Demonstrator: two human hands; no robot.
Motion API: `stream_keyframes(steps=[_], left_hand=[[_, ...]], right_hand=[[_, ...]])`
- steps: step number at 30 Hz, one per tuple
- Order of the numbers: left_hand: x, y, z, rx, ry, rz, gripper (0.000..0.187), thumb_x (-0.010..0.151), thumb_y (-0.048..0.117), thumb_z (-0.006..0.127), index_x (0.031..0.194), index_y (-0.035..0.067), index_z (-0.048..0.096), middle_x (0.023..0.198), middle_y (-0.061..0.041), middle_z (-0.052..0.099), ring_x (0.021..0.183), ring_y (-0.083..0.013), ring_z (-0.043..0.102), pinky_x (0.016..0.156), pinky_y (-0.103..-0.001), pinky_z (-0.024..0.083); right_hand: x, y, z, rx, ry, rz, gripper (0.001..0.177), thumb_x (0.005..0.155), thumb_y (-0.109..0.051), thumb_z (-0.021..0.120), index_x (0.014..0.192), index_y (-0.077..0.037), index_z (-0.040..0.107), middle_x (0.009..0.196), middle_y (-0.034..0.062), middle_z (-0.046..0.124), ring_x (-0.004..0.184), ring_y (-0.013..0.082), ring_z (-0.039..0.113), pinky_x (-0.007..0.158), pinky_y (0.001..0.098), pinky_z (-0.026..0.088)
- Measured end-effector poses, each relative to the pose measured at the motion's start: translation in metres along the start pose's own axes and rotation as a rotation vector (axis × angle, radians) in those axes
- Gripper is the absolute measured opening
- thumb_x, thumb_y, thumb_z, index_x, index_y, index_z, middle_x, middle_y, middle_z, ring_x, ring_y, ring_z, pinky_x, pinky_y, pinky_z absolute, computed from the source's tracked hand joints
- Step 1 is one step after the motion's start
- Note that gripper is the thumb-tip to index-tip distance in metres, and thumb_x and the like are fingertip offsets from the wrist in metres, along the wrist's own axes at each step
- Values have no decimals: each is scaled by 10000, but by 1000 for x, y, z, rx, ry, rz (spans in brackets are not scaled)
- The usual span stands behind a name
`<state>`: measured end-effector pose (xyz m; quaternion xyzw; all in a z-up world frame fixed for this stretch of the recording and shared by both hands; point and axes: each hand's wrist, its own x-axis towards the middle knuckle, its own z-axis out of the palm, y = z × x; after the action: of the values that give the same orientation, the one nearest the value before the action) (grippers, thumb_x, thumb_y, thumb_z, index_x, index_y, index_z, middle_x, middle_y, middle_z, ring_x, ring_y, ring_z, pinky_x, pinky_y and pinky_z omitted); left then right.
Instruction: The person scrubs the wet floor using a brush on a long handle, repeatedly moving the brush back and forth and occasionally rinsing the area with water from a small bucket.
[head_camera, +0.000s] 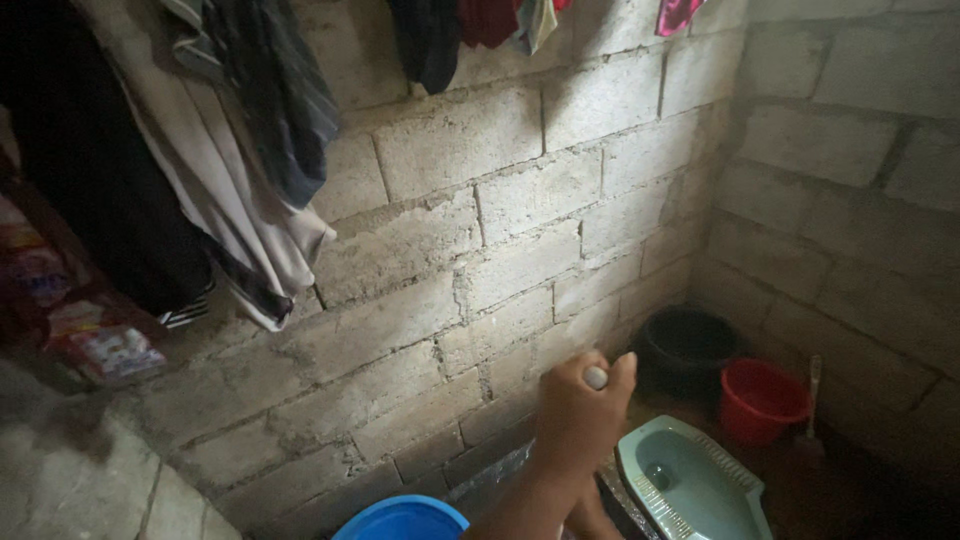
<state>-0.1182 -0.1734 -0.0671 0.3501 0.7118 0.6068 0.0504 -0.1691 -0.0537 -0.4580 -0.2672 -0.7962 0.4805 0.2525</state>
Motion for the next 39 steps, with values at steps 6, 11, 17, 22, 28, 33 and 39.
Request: stream_keyframes(steps=[6, 11, 17, 22, 28, 33, 39], left_hand=[[36, 19, -28, 398, 101, 488, 302, 912, 369, 710, 928, 68, 720, 647, -69, 658, 557, -182, 634, 509, -334, 499], [62, 15, -45, -335, 32, -52, 470, 892, 443, 718, 669, 42, 613, 565, -74, 605, 510, -166, 563, 522, -322, 465], [45, -36, -14, -517, 16, -276, 542, 935, 478, 684, 666, 12, 618, 572, -100, 627, 538, -172, 611, 612, -280, 492], [28, -38, -13, -156, 73, -4, 450, 995, 402, 559, 787, 17, 663, 626, -126, 650, 555, -197, 641, 619, -348, 538], [24, -21, -2, 233, 38, 239, 447, 1024, 414, 488, 800, 63, 651, 730, -122, 694, 617, -244, 702, 682, -421, 599], [-1, -16, 23, 236, -25, 76, 471, 988, 475, 557, 835, 68, 738, 620, -162, 717, 645, -278, 729, 721, -459, 621], [55, 9, -18, 609, -3, 426, 412, 1007, 447, 424, 1092, 180, 726, 687, -33, 639, 566, -167, 674, 600, -325, 559]], right_hand=[[0, -46, -52, -86, -24, 2, 326, 840, -195, 743, 1150, -103, 695, 937, 116, 763, 790, 205, 734, 641, 345, 576], [-23, -96, -115, -55, -193, 194, 352, 865, -132, 693, 1217, -120, 690, 880, 117, 757, 631, 229, 663, 533, 387, 557], [-64, -80, -166, -209, -356, 262, 363, 905, -184, 689, 1258, -110, 719, 823, 159, 780, 625, 222, 661, 588, 402, 535], [-71, -83, -141, -244, -309, 208, 336, 940, -300, 634, 1187, -91, 724, 841, 148, 736, 735, 238, 699, 684, 404, 545], [-43, -73, -60, -64, -311, 45, 335, 954, -284, 628, 1189, -51, 682, 856, 175, 731, 804, 255, 709, 722, 428, 551], [-17, -71, -14, 46, -383, -112, 374, 941, -252, 638, 1251, -44, 654, 954, 182, 731, 889, 257, 695, 777, 418, 551], [-28, -136, -73, 30, -461, -53, 439, 925, -214, 650, 1325, -36, 621, 1072, 189, 731, 991, 260, 679, 843, 407, 552]])
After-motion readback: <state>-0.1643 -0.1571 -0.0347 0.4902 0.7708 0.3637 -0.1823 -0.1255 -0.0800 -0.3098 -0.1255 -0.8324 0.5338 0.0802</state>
